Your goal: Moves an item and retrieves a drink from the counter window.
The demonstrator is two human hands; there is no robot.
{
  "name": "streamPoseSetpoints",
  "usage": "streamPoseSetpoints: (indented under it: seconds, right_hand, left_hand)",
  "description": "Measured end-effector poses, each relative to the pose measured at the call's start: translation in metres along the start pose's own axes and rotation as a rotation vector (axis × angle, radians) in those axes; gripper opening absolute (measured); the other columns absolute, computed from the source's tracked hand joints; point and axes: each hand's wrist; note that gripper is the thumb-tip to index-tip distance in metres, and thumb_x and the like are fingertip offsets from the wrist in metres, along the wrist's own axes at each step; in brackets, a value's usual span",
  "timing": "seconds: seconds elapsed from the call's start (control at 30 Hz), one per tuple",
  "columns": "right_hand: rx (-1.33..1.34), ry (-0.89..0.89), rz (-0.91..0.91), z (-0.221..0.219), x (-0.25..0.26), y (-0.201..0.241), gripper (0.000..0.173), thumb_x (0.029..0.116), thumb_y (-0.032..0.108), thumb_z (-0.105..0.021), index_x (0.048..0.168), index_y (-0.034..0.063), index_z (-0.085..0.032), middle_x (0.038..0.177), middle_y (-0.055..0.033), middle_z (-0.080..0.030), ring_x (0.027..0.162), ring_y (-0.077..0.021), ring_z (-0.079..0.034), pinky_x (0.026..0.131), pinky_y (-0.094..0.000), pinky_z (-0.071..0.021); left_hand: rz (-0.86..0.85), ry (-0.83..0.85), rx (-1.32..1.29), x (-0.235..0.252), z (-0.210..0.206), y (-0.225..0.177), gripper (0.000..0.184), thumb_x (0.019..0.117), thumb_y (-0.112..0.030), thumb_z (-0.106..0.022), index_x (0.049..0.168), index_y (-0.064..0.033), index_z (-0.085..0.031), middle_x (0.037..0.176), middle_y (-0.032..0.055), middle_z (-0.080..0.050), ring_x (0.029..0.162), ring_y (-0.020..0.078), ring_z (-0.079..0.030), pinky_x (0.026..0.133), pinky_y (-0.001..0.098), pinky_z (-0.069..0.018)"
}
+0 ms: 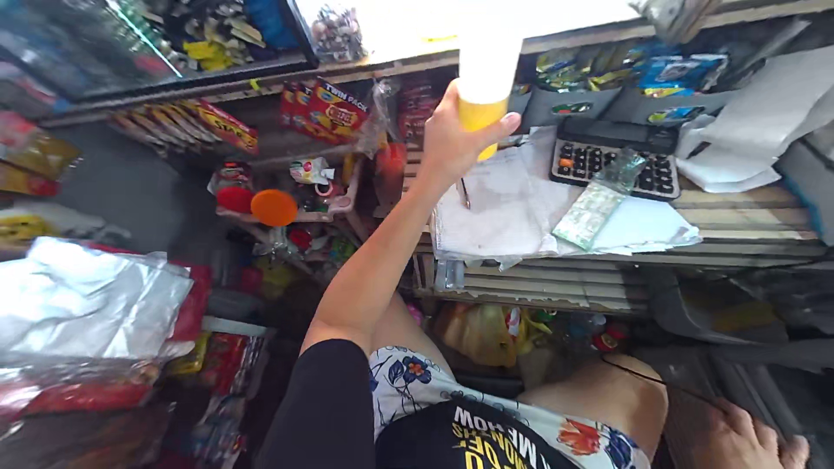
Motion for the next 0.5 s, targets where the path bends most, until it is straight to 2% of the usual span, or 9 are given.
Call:
streamPoseSetpoints:
  seconds: [0.1, 0.17, 0.2, 0.27, 0.3, 0.33, 0.4, 0.43, 0.5]
  right_hand:
    - [0.041, -0.156, -0.091, 0.002, 0.014, 0.008, 0.068, 0.0927, 0.022, -0.066, 0.145, -0.0149, -0.044, 0.152, -0.0387, -0.038, 0.144, -0.0580, -0.031, 0.115, -0.0789, -0.0109]
    - [0.058, -0.285, -0.143, 0.005, 0.020, 0.010, 0.085, 0.0904, 0.031, -0.068, 0.151, -0.0168, -0.033, 0.158, -0.0389, -0.028, 0.150, -0.0561, -0.022, 0.117, -0.0767, -0.0082]
    - [0.053, -0.342, -0.161, 0.007, 0.021, 0.010, 0.084, 0.0899, 0.031, -0.067, 0.149, -0.0184, -0.035, 0.158, -0.0393, -0.028, 0.150, -0.0562, -0.020, 0.117, -0.0767, -0.0080]
    - [0.091, -0.385, -0.128, 0.007, 0.019, 0.009, 0.067, 0.0901, 0.024, -0.068, 0.137, -0.0199, -0.050, 0.155, -0.0403, -0.032, 0.149, -0.0578, -0.021, 0.117, -0.0766, -0.0100]
    - [0.152, -0.382, -0.052, 0.006, 0.016, 0.012, 0.055, 0.0900, 0.019, -0.068, 0.129, -0.0185, -0.058, 0.153, -0.0402, -0.037, 0.148, -0.0590, -0.025, 0.117, -0.0760, -0.0151]
    - [0.231, -0.364, 0.051, 0.004, 0.009, 0.016, 0.043, 0.0908, 0.014, -0.068, 0.122, -0.0148, -0.064, 0.150, -0.0386, -0.043, 0.144, -0.0589, -0.033, 0.115, -0.0740, -0.0256]
    - [0.346, -0.284, 0.243, -0.009, -0.024, 0.020, 0.033, 0.0926, 0.017, -0.067, 0.121, -0.0007, -0.071, 0.144, -0.0262, -0.056, 0.133, -0.0454, -0.054, 0.105, -0.0590, -0.0493]
    - [0.460, -0.167, 0.310, -0.016, -0.047, 0.022, 0.037, 0.0933, 0.016, -0.069, 0.128, 0.0037, -0.069, 0.146, -0.0221, -0.056, 0.133, -0.0397, -0.057, 0.105, -0.0536, -0.0520]
    - [0.773, 0.152, 0.304, -0.024, -0.087, 0.023, 0.052, 0.0930, 0.011, -0.071, 0.143, 0.0029, -0.058, 0.154, -0.0220, -0.047, 0.144, -0.0380, -0.045, 0.118, -0.0533, -0.0384]
  left_hand:
    - [-0.062, -0.014, 0.058, 0.046, -0.016, -0.024, 0.080, 0.0822, -0.030, -0.085, 0.144, 0.0037, -0.048, 0.124, 0.0207, -0.066, 0.114, 0.0247, -0.067, 0.101, 0.0424, -0.0543]
    - [-0.057, -0.022, 0.110, 0.079, -0.030, -0.042, 0.090, 0.0866, -0.033, -0.082, 0.154, 0.0043, -0.036, 0.138, 0.0248, -0.059, 0.128, 0.0297, -0.059, 0.110, 0.0453, -0.0471]
    - [-0.058, -0.036, 0.130, 0.097, -0.042, -0.047, 0.092, 0.0874, -0.034, -0.081, 0.156, 0.0037, -0.032, 0.141, 0.0255, -0.057, 0.131, 0.0309, -0.057, 0.112, 0.0461, -0.0459]
    - [-0.045, -0.081, 0.160, 0.133, -0.065, -0.049, 0.096, 0.0867, -0.035, -0.082, 0.157, 0.0039, -0.030, 0.145, 0.0274, -0.053, 0.136, 0.0345, -0.052, 0.114, 0.0488, -0.0425]
    - [-0.030, -0.111, 0.187, 0.149, -0.069, -0.045, 0.097, 0.0863, -0.036, -0.082, 0.157, 0.0050, -0.030, 0.146, 0.0283, -0.051, 0.138, 0.0357, -0.050, 0.115, 0.0491, -0.0403]
    - [-0.006, -0.132, 0.217, 0.162, -0.070, -0.040, 0.096, 0.0865, -0.035, -0.082, 0.156, 0.0066, -0.031, 0.148, 0.0295, -0.050, 0.140, 0.0368, -0.048, 0.117, 0.0489, -0.0377]
    - [0.022, -0.110, 0.272, 0.189, -0.072, -0.013, 0.088, 0.0867, -0.036, -0.082, 0.150, 0.0082, -0.040, 0.146, 0.0305, -0.050, 0.141, 0.0379, -0.047, 0.118, 0.0499, -0.0348]
    - [-0.009, -0.055, 0.291, 0.214, -0.073, 0.015, 0.084, 0.0863, -0.039, -0.082, 0.146, 0.0074, -0.045, 0.144, 0.0294, -0.052, 0.138, 0.0370, -0.049, 0.117, 0.0506, -0.0362]
    - [-0.210, 0.149, 0.284, 0.330, -0.113, 0.102, 0.077, 0.0872, -0.045, -0.079, 0.142, 0.0014, -0.052, 0.140, 0.0237, -0.057, 0.132, 0.0312, -0.055, 0.112, 0.0494, -0.0440]
Point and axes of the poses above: each hand's wrist, its own x-axis towards the middle knuckle, its own z-axis out of the back of the hand, y = z × x
